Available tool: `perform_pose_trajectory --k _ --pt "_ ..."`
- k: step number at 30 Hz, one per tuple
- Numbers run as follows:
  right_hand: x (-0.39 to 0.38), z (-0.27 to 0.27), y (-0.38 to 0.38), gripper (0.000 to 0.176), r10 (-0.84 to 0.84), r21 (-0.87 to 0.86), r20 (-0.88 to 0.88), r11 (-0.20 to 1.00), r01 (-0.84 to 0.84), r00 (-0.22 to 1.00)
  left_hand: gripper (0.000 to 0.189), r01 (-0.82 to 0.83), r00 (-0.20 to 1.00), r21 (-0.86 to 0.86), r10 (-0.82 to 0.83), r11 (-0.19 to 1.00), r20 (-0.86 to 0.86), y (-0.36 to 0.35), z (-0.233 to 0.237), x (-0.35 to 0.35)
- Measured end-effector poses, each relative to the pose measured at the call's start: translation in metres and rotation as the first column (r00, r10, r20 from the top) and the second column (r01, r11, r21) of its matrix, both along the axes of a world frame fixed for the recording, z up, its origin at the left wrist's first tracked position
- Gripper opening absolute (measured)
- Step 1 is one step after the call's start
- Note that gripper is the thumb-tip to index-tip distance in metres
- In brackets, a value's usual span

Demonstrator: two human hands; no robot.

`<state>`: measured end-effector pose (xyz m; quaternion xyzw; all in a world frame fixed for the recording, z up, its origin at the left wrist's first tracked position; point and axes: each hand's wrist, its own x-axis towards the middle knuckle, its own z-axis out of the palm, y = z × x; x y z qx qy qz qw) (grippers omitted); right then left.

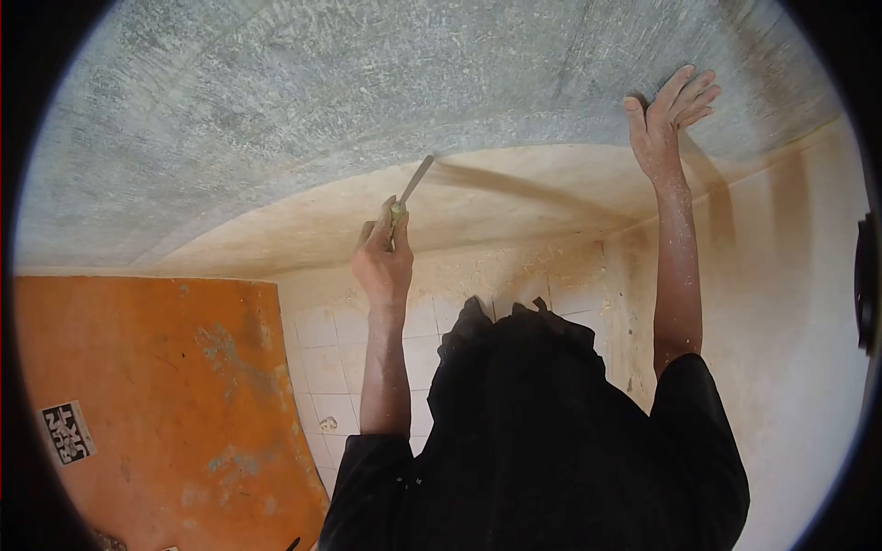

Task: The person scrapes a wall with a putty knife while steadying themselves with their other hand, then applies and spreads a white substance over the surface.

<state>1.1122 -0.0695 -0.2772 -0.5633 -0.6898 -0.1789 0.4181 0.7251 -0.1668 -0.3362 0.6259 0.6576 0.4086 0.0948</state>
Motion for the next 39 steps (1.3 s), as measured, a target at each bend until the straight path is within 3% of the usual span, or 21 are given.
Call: perform_pose_trajectory --k 9,12,21,23,25,27,29,31,33,35,37,39 --pt "-0.006 0.001 -0.002 0.103 -0.008 0.001 -0.033 1.000 0.009 0.999 0.028 0.002 1.000 -0.033 -0.002 0.999 -0.015 0.002 0.001 -0.019" --pt "-0.007 0.003 -0.004 0.103 -0.016 -0.008 -0.055 1.000 0.015 0.998 0.029 0.071 0.992 0.014 -0.072 0.997 0.102 0.001 -0.011 -0.022" --pt "-0.007 0.005 -0.002 0.104 0.004 -0.013 -0.069 1.000 -0.005 0.998 0.029 0.088 0.996 -0.028 -0.087 0.996 0.034 0.012 0.006 -0.037" --pt "-0.009 0.005 -0.006 0.103 -0.009 -0.022 -0.065 1.000 0.008 0.998 0.029 0.153 0.988 -0.072 -0.152 0.986 0.011 0.021 0.005 -0.019" --pt "-0.009 0.005 -0.006 0.102 0.002 -0.027 -0.070 1.000 -0.004 0.998 0.030 0.190 0.981 0.034 -0.189 0.981 -0.049 0.027 0.003 0.014" --pt "-0.001 0.002 -0.008 0.101 0.001 -0.031 -0.074 0.999 -0.003 0.997 0.030 0.165 0.986 0.014 -0.164 0.986 -0.042 0.018 0.007 0.013" --pt "0.011 -0.005 -0.009 0.095 -0.025 -0.068 0.060 0.997 0.029 0.998 0.029 0.053 0.996 -0.085 -0.047 0.995 0.074 0.010 0.008 -0.010" --pt "0.009 -0.002 -0.006 0.096 -0.007 -0.048 0.036 0.999 0.009 0.999 0.029 0.111 0.988 -0.041 -0.106 0.993 0.112 0.019 0.012 -0.002" --pt "0.006 -0.005 -0.009 0.097 0.038 -0.041 0.022 0.998 -0.037 0.999 0.028 0.234 0.969 0.040 -0.230 0.971 -0.091 0.026 0.010 0.032" --pt "0.009 -0.003 -0.010 0.096 0.066 -0.070 0.020 0.995 -0.065 0.998 0.029 0.236 0.970 0.096 -0.228 0.967 -0.088 0.022 0.010 0.042" --pt "0.014 -0.008 -0.009 0.095 0.066 -0.066 0.044 0.996 -0.063 0.997 0.029 0.111 0.993 -0.035 -0.112 0.993 -0.029 0.013 0.016 0.016" --pt "0.018 -0.006 -0.008 0.095 0.048 -0.054 0.064 0.998 -0.045 0.997 0.028 0.104 0.994 -0.060 -0.105 0.993 -0.010 0.020 0.018 0.010"
